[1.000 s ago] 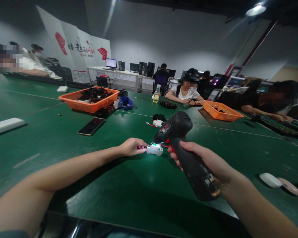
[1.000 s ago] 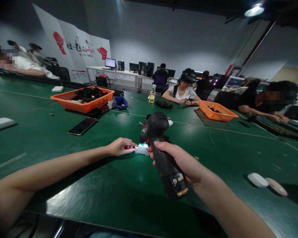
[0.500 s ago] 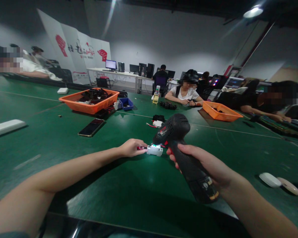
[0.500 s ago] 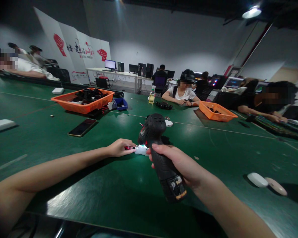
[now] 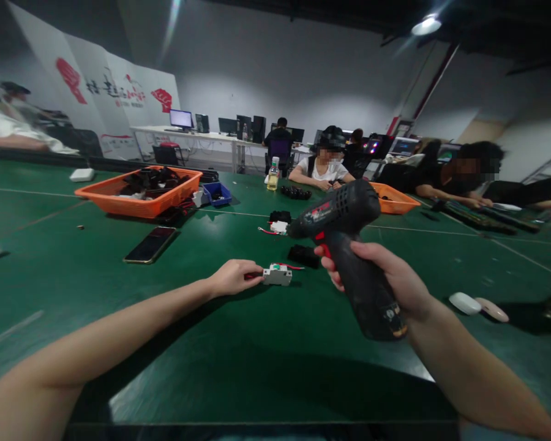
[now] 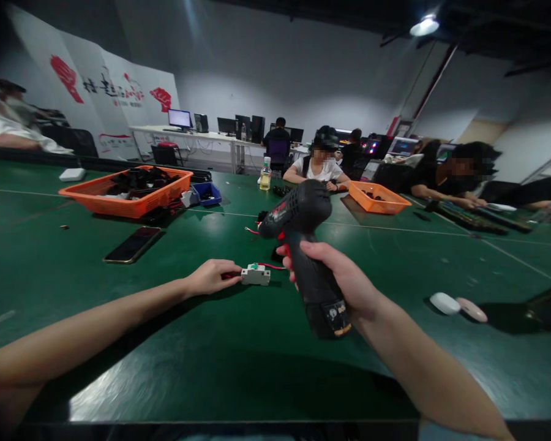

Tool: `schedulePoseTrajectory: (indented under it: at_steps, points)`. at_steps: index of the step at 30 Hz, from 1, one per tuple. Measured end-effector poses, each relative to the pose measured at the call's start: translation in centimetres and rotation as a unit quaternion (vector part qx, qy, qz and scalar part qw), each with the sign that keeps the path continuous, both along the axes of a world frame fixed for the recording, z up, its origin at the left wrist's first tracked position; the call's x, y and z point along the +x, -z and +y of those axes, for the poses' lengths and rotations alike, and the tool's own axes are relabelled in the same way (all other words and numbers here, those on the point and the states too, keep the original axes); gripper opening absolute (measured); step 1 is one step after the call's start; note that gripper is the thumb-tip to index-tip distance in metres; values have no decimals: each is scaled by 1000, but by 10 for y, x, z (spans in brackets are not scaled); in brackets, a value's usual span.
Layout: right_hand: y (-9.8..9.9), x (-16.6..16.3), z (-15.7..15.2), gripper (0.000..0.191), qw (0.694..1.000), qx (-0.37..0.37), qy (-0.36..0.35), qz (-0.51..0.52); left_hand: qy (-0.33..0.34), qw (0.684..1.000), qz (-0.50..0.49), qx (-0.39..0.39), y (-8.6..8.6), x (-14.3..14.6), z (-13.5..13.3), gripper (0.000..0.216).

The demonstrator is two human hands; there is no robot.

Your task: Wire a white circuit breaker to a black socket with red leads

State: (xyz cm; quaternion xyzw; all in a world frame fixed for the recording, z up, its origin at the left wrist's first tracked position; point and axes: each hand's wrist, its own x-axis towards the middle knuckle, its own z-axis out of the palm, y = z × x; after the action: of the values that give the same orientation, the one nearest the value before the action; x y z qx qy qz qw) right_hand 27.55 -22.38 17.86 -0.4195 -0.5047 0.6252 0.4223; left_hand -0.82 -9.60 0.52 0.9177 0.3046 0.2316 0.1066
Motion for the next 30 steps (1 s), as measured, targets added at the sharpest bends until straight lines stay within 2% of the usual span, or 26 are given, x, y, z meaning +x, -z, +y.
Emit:
schedulePoseTrajectory:
  at_steps: [2,4,8,10,12,14,16,18,20,25,30]
  points:
    - [4,9,9,37,996,71,55,0,6,1000,2,2,2,-1,1,29]
    - [17,22,23,39,981,143,127,-29,21,1000,-3,-6,3,-2,2,30]
    - [66,67,55,45,918,232,271,-175,23,1000,-2,-16,3,-3,4,31]
    - [89,94,67,47,863,273,326,-273,13,1000,0,-10,4,-2,4,29]
    - [106,118,73,46,797,260,324,-438,10,1000,1,-7,5,0,5,27]
    - [114,136,75,42,731,256,296,-559,8,1000,4,-7,5,1,5,27]
    - [118,147,77,42,671,263,282,-633,5,1000,7,-4,6,2,4,27]
    - [119,153,79,43,631,260,269,-680,1,1000,8,-3,5,3,3,26]
    - [122,157,82,45,621,236,255,-703,0,1000,7,-5,5,4,3,26]
    - [132,162,87,45,661,145,225,-701,6,1000,-1,-16,5,7,3,25]
    - [141,155,86,52,663,149,194,-708,1,1000,8,-6,4,7,3,28]
